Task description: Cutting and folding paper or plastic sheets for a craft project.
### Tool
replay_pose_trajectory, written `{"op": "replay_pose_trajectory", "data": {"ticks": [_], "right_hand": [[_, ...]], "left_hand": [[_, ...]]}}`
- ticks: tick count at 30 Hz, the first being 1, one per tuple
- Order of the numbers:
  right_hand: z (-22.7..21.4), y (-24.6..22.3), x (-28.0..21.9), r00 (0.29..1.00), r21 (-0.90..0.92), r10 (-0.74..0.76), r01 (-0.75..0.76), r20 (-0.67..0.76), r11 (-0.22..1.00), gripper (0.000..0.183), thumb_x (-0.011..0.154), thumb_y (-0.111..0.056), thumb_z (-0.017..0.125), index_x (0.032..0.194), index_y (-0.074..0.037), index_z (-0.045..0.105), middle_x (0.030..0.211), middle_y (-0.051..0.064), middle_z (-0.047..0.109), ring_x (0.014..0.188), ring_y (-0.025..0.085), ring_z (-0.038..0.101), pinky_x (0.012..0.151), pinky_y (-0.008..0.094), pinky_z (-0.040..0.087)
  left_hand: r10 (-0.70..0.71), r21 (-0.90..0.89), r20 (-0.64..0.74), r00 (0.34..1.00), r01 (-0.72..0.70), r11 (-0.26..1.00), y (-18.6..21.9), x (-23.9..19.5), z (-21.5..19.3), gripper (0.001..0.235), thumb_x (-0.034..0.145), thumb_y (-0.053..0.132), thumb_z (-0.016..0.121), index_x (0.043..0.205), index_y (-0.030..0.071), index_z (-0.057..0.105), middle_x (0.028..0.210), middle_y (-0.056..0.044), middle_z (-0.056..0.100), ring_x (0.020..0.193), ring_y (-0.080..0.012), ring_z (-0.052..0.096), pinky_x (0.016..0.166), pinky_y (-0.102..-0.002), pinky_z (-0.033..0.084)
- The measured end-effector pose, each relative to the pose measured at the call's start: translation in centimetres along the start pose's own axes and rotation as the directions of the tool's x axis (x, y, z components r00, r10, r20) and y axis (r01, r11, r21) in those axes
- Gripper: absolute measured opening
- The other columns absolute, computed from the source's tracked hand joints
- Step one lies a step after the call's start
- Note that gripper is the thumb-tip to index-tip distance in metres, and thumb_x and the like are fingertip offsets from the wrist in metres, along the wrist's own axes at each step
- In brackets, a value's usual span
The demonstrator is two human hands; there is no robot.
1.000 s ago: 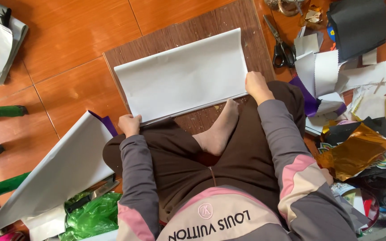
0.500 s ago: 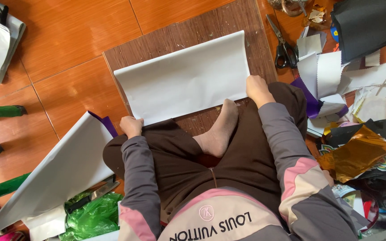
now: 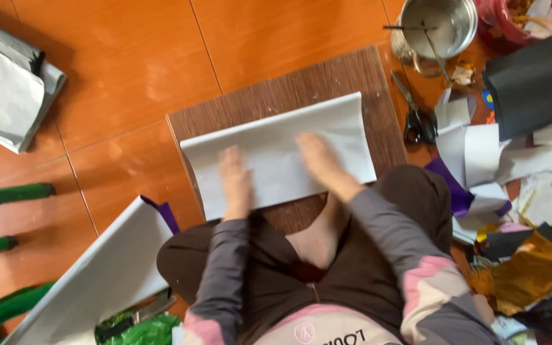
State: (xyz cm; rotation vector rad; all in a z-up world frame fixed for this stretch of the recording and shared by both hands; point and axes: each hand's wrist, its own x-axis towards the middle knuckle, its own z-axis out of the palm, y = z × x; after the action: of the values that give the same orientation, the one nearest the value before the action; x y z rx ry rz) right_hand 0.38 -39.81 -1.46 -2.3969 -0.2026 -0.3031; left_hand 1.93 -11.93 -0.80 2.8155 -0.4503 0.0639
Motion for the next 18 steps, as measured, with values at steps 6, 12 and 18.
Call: {"op": "replay_pose_trajectory", "data": {"ticks": [6,12,18], "right_hand": [[6.1,-4.0,7.1,0.995,-0.091,-0.011,0.020,0.098,0.996,0.061,0.099,-0.029,0.053,0.153,-0.001,0.042,0.157,0.021,0.046,0.145,0.035,0.042,0.117,0.053,0.028],[3.1,2.8,6.1,0.988,-0.217,0.152,-0.154,-0.026,0.964,0.065,0.100,-0.027,0.056,0.157,-0.005,0.035,0.157,0.017,0.043,0.148,0.034,0.040,0.124,0.048,0.031],[-3.3,8.9,5.1,0.964,-0.304,0.261,-0.261,-0.040,0.916,0.065,0.107,-0.025,0.050,0.162,0.003,0.029,0.165,0.022,0.037,0.153,0.036,0.034,0.125,0.048,0.025]], "left_hand": [[0.051,-0.100,0.098,0.994,-0.041,0.994,3.7,8.0,2.6,0.062,0.103,0.017,0.048,0.160,0.002,0.029,0.169,-0.018,0.023,0.157,-0.0315,0.018,0.126,-0.045,0.013],[-0.039,-0.078,-0.032,0.999,0.036,0.996,-6.7,6.2,-0.3,0.060,0.105,0.019,0.046,0.161,0.002,0.032,0.168,-0.018,0.030,0.158,-0.0311,0.025,0.130,-0.044,0.019],[-0.120,-0.036,0.036,0.992,0.121,0.992,-9.7,6.0,-1.2,0.063,0.102,0.021,0.047,0.159,-0.002,0.032,0.167,-0.020,0.031,0.155,-0.0348,0.025,0.125,-0.048,0.019]]}}
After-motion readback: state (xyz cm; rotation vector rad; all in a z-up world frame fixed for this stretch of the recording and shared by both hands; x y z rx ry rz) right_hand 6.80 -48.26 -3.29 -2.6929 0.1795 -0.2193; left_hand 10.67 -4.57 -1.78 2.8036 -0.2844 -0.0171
